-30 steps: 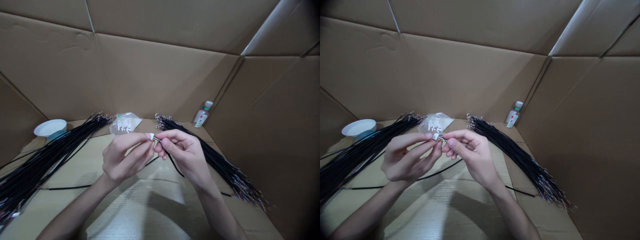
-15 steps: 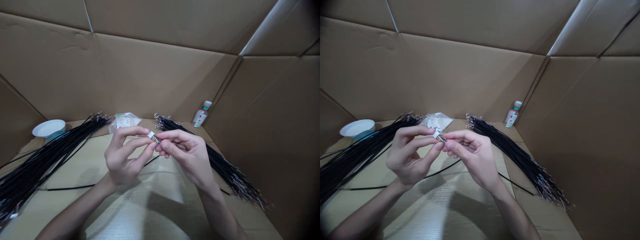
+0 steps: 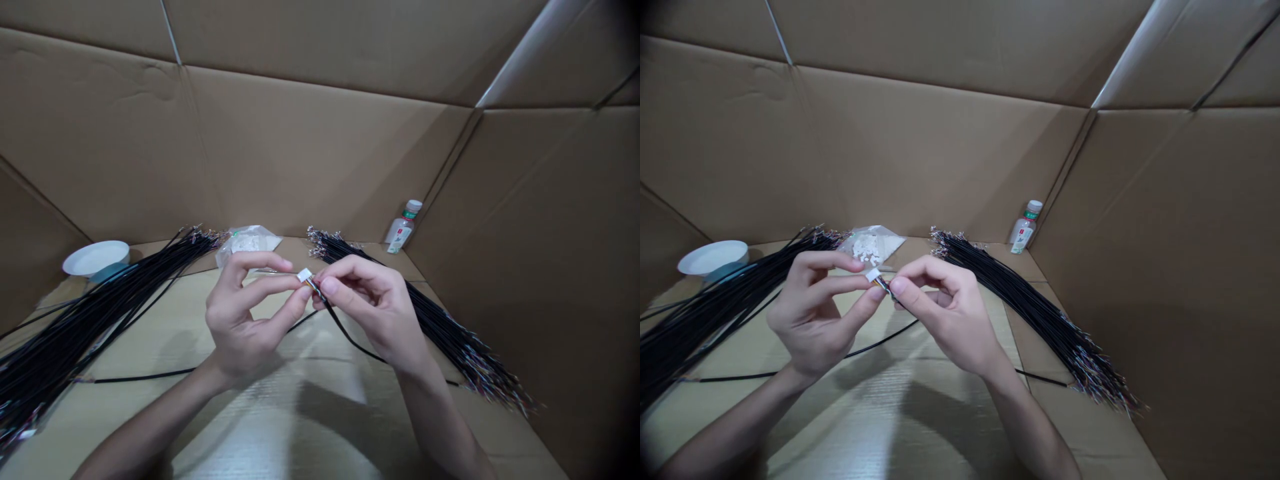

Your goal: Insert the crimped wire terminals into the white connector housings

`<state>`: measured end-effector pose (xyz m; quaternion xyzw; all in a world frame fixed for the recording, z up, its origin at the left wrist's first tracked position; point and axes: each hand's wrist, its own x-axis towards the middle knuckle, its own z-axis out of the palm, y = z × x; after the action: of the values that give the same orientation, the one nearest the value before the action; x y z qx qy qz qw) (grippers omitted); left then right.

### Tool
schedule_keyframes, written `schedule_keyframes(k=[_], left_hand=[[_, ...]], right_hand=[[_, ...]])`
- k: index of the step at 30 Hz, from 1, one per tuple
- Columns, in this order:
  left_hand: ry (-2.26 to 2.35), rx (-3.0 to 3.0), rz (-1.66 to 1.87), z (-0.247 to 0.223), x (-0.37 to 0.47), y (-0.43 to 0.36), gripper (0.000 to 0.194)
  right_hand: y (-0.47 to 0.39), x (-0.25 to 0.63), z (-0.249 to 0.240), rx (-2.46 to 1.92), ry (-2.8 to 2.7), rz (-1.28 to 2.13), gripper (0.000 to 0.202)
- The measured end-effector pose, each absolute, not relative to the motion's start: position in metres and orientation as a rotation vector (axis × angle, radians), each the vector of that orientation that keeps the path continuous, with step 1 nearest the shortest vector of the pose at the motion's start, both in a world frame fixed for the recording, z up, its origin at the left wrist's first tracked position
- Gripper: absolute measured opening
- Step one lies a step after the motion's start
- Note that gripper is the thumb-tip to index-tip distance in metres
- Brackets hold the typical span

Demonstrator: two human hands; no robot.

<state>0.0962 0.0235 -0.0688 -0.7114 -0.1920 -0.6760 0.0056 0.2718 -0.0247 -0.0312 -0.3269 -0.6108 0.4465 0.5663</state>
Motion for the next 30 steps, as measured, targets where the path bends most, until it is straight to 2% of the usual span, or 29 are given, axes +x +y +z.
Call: schedule_keyframes(k=[3,7,12,15,17,21,24,30], left_hand=[[-0.525,-2.275,-2.024,-0.064,0.094,0.022,0.02],[-0.533,-2.373,-1.944,-0.058,0.088,0.021,0.016],[-0.528,-2.595,-1.951,-0.05,0.082,0.026,0.048],[-0.405,-2.806,-1.846,-0.048,0.08,0.027,0.035],[-0.407,-2.819,-1.882,-0.048,0.08,0.026,0.026],[-0.551,-2.737,-2.01,-0.05,0.084,0.022,0.02],[-0.582,-2.72,-2.059,-0.052,0.086,0.022,0.021],[-0.38,-2.606,-1.982,-0.055,0.085,0.031,0.028]], right_hand=[[-0.025,0.276,-0.029,-0.844,-1.534,0.921,0.015],[-0.026,0.283,-0.029,-0.885,-1.623,0.918,0.018],[-0.022,0.285,-0.032,-0.839,-1.656,0.979,0.021],[-0.019,0.282,-0.034,-0.821,-1.658,0.953,0.019],[-0.019,0.28,-0.035,-0.808,-1.646,0.87,0.015],[-0.021,0.275,-0.036,-0.809,-1.623,0.602,0.014],[-0.021,0.27,-0.038,-0.812,-1.593,0.503,0.014],[-0.018,0.268,-0.039,-0.861,-1.574,0.603,0.015]])
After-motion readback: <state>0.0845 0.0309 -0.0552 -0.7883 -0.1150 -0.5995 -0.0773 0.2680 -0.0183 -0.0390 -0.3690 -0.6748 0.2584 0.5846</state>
